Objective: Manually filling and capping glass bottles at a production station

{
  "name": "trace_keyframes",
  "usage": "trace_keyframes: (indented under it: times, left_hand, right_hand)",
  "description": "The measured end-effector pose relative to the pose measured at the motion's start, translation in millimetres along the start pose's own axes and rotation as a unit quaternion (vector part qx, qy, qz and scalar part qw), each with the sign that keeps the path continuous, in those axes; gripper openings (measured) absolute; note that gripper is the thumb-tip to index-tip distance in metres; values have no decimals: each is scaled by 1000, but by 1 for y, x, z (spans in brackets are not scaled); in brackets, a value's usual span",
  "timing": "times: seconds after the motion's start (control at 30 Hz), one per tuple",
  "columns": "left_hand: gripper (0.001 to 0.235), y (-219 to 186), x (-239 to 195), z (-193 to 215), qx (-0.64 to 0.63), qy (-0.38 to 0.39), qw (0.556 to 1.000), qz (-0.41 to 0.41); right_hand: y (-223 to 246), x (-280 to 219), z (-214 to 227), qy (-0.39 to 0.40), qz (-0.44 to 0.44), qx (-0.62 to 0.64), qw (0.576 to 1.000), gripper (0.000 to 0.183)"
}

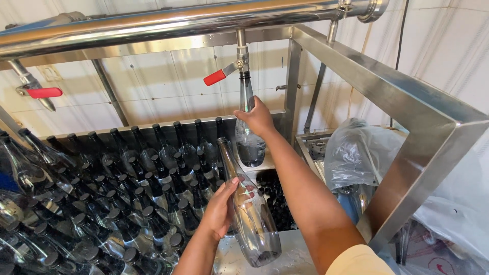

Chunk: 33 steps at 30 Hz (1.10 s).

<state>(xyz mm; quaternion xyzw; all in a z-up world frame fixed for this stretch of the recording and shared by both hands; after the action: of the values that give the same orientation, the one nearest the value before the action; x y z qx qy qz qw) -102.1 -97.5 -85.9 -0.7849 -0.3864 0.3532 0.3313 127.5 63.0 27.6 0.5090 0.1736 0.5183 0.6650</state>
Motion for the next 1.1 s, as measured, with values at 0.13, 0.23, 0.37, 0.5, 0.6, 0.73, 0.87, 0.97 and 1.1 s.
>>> trace_keyframes:
  times: [0.13, 0.23, 0.37, 0.5, 0.6, 0.73, 0.87, 0.97, 1.1]
  left_hand:
    - [55, -4, -7, -2, 13, -4, 1000, 7]
    - [55, -4, -7, 1, 3, -15, 1000, 6]
    - [39, -1, -3, 5, 0, 4, 1000, 1]
    - [35, 0, -1, 3, -1, 19, 1000, -1]
    - [43, -4, -8, -2, 30, 10, 999, 10]
    - [40, -4, -2, 2, 19, 15, 1000, 3]
    - [47, -7, 2, 3, -1, 14, 1000, -18]
    - [54, -4, 26, 15, 13, 30, 996, -81]
    - [50, -66, 7, 8, 57, 21, 983, -176]
  right_hand:
    - [-6, 4, -2, 3, 0, -3, 1000, 118]
    - [-9, 6, -3, 5, -5, 0, 1000, 120]
    - [-9, 6, -4, 6, -15, -1, 1000, 119]
    - [8, -8, 3, -9, 23, 20, 999, 56]
    - [10, -12, 5, -4, 23, 31, 999, 53]
    - [9, -9, 2, -7, 26, 25, 999, 67]
    - [9, -9, 4, -8, 27, 30, 999, 65]
    - [-14, 7, 0, -6, 81, 38, 996, 67]
    - [-14, 9, -2, -15, 79, 40, 996, 70]
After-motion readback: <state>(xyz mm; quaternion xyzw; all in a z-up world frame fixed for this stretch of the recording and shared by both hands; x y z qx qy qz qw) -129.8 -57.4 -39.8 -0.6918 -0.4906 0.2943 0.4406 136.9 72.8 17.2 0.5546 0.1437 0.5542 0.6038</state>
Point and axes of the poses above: each hand's wrist, its own x-axis towards the middle knuckle, its own z-axis out of the back of the hand, y = z × x, the point moved 5 cm from there along x, towards the middle knuckle, and after that the axes turned 1 degree about z, right-handed, at the moved point
